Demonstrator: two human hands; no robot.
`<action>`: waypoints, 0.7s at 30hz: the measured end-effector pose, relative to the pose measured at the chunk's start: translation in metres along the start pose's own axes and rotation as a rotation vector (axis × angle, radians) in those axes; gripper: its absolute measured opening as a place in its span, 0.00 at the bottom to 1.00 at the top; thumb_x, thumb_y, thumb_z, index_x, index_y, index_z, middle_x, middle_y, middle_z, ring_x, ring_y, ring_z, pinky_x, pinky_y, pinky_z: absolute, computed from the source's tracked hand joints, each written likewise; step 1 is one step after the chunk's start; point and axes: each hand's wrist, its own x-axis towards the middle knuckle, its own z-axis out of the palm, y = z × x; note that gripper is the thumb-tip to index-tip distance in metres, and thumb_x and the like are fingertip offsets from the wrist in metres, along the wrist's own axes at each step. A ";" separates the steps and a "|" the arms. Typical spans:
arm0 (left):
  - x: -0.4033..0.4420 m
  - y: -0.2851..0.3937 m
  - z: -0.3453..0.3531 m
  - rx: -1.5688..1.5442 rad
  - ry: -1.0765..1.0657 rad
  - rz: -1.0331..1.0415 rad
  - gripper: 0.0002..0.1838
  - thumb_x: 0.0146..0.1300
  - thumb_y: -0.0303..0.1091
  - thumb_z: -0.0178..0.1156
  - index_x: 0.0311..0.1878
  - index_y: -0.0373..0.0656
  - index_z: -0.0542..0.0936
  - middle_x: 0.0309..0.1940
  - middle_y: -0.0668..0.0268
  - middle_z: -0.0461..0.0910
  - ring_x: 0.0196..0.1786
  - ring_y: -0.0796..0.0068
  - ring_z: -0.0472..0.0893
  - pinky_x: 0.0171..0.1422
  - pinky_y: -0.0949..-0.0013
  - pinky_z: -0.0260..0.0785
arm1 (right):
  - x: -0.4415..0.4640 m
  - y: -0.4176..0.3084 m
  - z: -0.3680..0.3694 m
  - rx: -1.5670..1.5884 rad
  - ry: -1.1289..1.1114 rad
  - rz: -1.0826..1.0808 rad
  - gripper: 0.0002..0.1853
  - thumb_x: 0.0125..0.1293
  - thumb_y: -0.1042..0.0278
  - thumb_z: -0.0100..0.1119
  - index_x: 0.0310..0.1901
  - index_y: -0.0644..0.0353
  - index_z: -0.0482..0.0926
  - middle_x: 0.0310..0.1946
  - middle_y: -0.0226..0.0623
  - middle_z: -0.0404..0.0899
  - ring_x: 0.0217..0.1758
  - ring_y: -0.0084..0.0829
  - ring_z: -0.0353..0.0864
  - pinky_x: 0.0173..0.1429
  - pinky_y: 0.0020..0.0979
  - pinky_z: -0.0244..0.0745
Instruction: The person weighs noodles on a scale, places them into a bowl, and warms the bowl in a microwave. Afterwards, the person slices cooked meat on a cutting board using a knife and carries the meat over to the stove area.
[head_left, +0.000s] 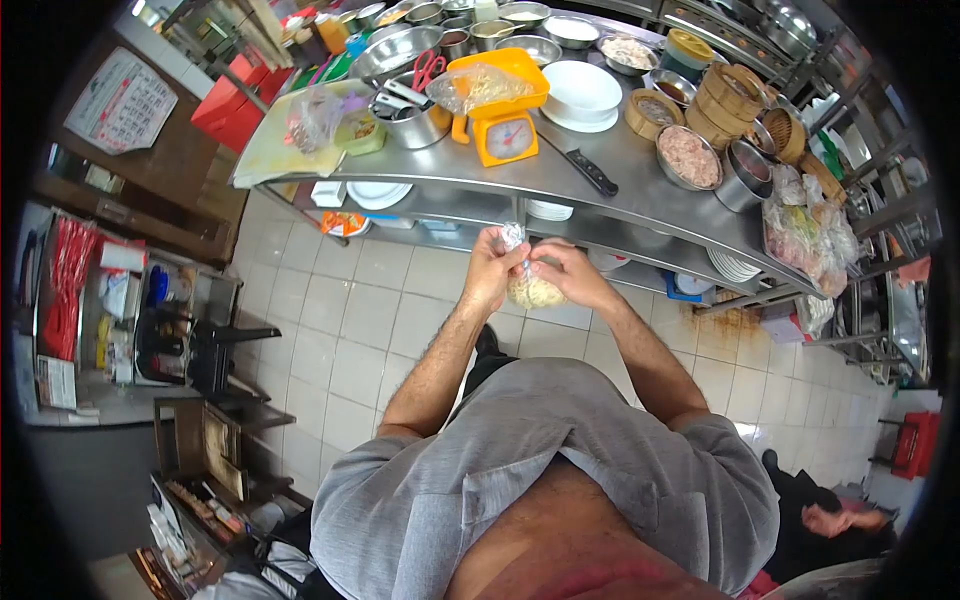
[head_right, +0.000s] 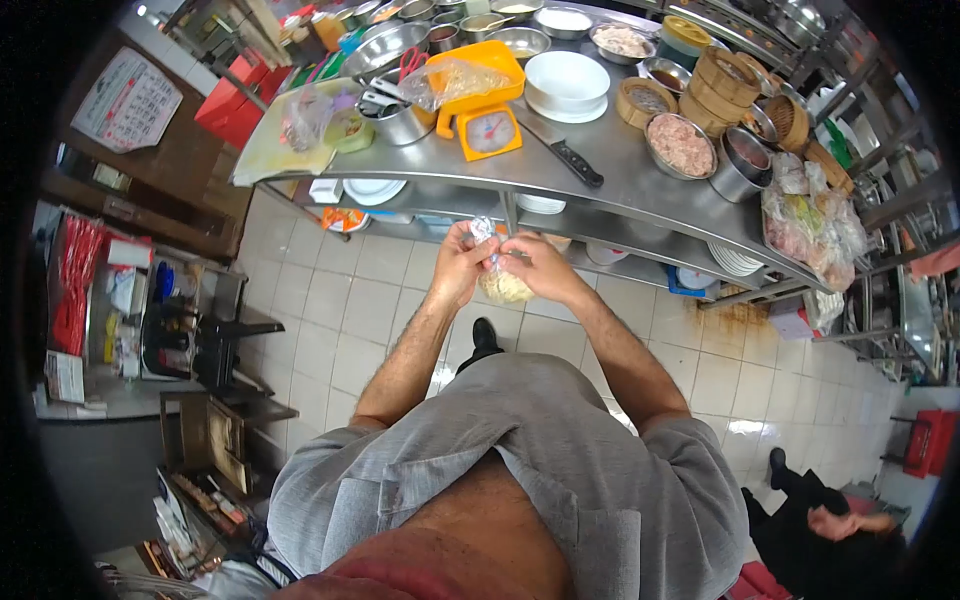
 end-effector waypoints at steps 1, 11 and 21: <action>-0.006 -0.001 0.006 -0.069 0.035 0.058 0.18 0.58 0.22 0.60 0.47 0.44 0.65 0.30 0.68 0.76 0.27 0.82 0.73 0.28 0.79 0.66 | -0.011 -0.015 0.006 -0.214 0.177 -0.206 0.12 0.61 0.65 0.59 0.42 0.64 0.77 0.34 0.34 0.79 0.41 0.29 0.77 0.47 0.31 0.70; -0.056 0.035 0.033 -0.213 0.104 0.211 0.21 0.61 0.21 0.55 0.55 0.41 0.62 0.30 0.62 0.76 0.26 0.74 0.77 0.31 0.71 0.73 | -0.039 -0.044 0.018 -0.303 0.363 -0.450 0.16 0.53 0.68 0.65 0.43 0.64 0.78 0.44 0.39 0.76 0.51 0.38 0.71 0.55 0.36 0.66; -0.087 0.044 0.037 -0.031 0.078 0.238 0.25 0.61 0.24 0.57 0.60 0.41 0.60 0.36 0.60 0.76 0.36 0.72 0.79 0.39 0.71 0.74 | -0.047 -0.046 0.026 -0.426 0.346 -0.535 0.05 0.59 0.74 0.57 0.37 0.64 0.75 0.35 0.36 0.75 0.44 0.36 0.71 0.49 0.36 0.65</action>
